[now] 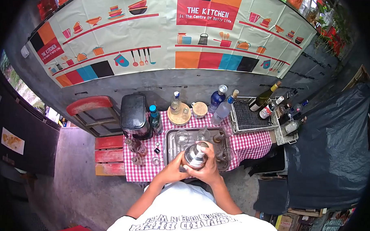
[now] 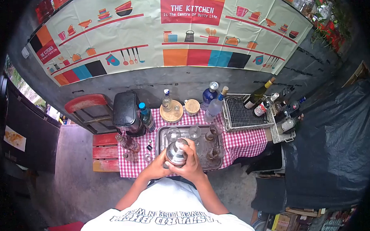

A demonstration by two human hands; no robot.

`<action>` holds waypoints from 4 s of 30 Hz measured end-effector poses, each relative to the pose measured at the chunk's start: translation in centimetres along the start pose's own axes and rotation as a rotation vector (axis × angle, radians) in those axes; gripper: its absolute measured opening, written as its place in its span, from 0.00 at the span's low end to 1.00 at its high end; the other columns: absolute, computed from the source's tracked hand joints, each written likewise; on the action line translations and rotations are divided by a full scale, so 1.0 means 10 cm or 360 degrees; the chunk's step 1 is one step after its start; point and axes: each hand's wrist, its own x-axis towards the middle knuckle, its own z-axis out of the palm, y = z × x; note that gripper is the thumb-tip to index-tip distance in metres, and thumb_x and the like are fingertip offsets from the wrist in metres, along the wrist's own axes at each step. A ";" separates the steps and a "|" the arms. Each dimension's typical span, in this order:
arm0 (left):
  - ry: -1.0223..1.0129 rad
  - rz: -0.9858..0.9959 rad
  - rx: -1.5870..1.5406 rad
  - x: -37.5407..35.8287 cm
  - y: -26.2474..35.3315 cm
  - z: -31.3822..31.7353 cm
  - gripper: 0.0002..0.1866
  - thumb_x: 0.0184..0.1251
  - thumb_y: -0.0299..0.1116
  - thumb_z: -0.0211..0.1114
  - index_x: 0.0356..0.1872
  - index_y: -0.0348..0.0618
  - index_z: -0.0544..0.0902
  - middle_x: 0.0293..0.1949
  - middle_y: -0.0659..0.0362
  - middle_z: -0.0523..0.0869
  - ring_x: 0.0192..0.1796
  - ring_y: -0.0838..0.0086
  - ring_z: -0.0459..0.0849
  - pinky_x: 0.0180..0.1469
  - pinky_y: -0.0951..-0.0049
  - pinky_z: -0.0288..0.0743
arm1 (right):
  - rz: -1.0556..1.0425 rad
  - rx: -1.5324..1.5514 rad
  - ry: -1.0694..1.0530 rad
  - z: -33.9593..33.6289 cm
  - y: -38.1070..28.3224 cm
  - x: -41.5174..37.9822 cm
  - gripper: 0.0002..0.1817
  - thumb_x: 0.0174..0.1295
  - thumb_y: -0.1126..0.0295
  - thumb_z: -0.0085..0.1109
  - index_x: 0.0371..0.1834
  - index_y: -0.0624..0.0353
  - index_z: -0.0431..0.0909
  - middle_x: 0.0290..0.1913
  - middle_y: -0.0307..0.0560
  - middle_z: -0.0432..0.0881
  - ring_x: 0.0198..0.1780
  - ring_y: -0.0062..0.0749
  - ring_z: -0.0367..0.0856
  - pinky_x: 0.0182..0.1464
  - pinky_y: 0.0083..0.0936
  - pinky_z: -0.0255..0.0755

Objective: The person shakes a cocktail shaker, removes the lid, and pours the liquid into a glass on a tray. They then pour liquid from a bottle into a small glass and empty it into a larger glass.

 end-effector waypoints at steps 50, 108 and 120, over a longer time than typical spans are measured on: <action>0.0398 0.0056 0.0369 0.62 0.11 0.74 0.50 0.51 0.38 0.81 0.73 0.36 0.61 0.60 0.48 0.77 0.61 0.65 0.78 0.64 0.66 0.71 | 0.0682 0.0978 0.0195 -0.77 0.62 0.09 0.56 0.48 0.71 0.76 0.76 0.52 0.43 0.57 0.48 0.70 0.59 0.33 0.73 0.60 0.32 0.73; -0.0116 0.0226 0.0656 0.71 0.59 1.22 0.41 0.59 0.38 0.75 0.72 0.41 0.65 0.54 0.50 0.77 0.55 0.62 0.81 0.60 0.63 0.75 | 0.1477 0.2121 0.1369 -1.02 0.86 -0.77 0.23 0.71 0.46 0.49 0.53 0.55 0.75 0.48 0.49 0.82 0.52 0.43 0.81 0.57 0.41 0.76; 0.0013 -0.0219 0.0553 0.83 0.54 1.46 0.42 0.60 0.42 0.74 0.70 0.40 0.61 0.60 0.38 0.78 0.64 0.48 0.78 0.64 0.58 0.72 | 0.0691 0.0324 0.0904 -1.41 0.64 -0.60 0.53 0.51 0.64 0.75 0.75 0.60 0.46 0.67 0.57 0.60 0.65 0.43 0.66 0.66 0.37 0.64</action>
